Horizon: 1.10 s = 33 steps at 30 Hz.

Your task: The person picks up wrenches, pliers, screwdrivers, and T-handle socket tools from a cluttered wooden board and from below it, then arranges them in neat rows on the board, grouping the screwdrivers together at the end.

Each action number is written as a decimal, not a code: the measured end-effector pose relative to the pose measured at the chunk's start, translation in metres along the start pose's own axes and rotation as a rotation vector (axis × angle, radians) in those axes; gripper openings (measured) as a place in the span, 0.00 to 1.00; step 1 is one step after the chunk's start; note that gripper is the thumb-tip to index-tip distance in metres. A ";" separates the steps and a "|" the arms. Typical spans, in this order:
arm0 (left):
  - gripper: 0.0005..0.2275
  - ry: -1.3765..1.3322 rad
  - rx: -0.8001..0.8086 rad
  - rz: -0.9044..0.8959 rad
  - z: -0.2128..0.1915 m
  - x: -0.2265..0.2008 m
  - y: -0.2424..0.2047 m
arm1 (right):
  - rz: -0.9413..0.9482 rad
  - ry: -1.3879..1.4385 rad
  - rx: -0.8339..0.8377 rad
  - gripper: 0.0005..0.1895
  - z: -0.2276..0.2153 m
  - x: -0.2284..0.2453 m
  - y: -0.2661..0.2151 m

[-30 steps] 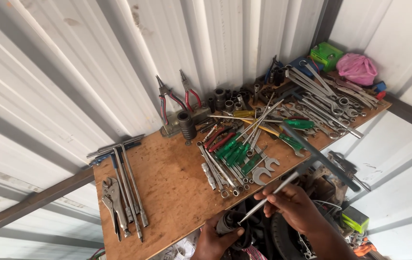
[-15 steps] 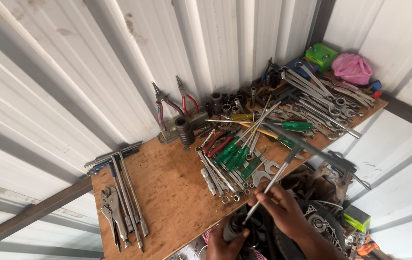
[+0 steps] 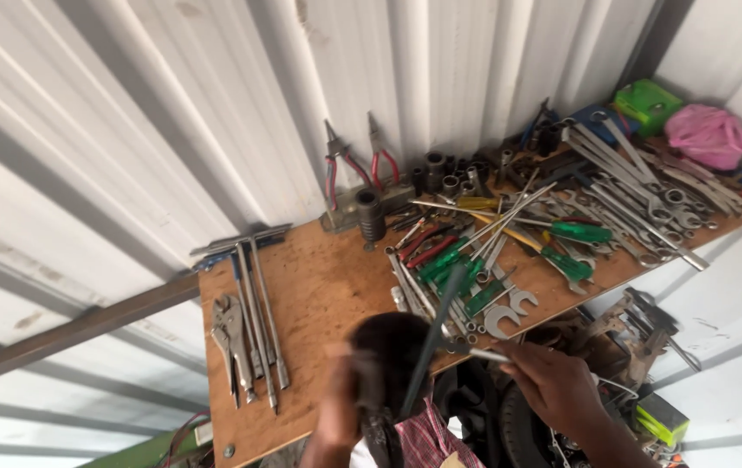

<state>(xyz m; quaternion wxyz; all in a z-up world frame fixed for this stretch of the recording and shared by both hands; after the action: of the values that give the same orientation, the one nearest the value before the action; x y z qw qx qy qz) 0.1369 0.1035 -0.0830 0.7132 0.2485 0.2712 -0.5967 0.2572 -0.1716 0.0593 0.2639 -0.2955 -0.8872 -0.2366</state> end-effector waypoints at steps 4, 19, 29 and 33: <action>0.19 1.147 0.025 -0.211 0.193 -0.077 0.006 | -0.181 -0.269 -0.054 0.20 0.014 0.020 -0.012; 0.24 1.105 -0.034 -0.271 0.160 0.011 -0.019 | 0.260 -0.395 -0.240 0.17 -0.031 -0.034 -0.018; 0.21 0.516 -0.248 -0.041 0.053 0.022 -0.042 | 0.613 -0.181 -0.206 0.14 -0.070 -0.100 -0.033; 0.23 0.611 -0.234 0.330 0.095 -0.072 -0.040 | 0.491 0.088 -0.167 0.11 -0.036 -0.129 -0.045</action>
<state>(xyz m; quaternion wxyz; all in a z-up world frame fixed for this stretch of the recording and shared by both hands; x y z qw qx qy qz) 0.0960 0.0842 0.0339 0.7096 0.3723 0.4944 -0.3367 0.3286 -0.2756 -0.0043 0.3264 -0.5120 -0.7540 -0.2504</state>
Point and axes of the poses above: each hand's wrist, its own y-axis towards the middle knuckle, its own z-axis out of the palm, x = y × z, the point moved 10 cm from there along y, towards the middle knuckle, and after that the axes turned 10 degrees about x, right-handed, at the moved point
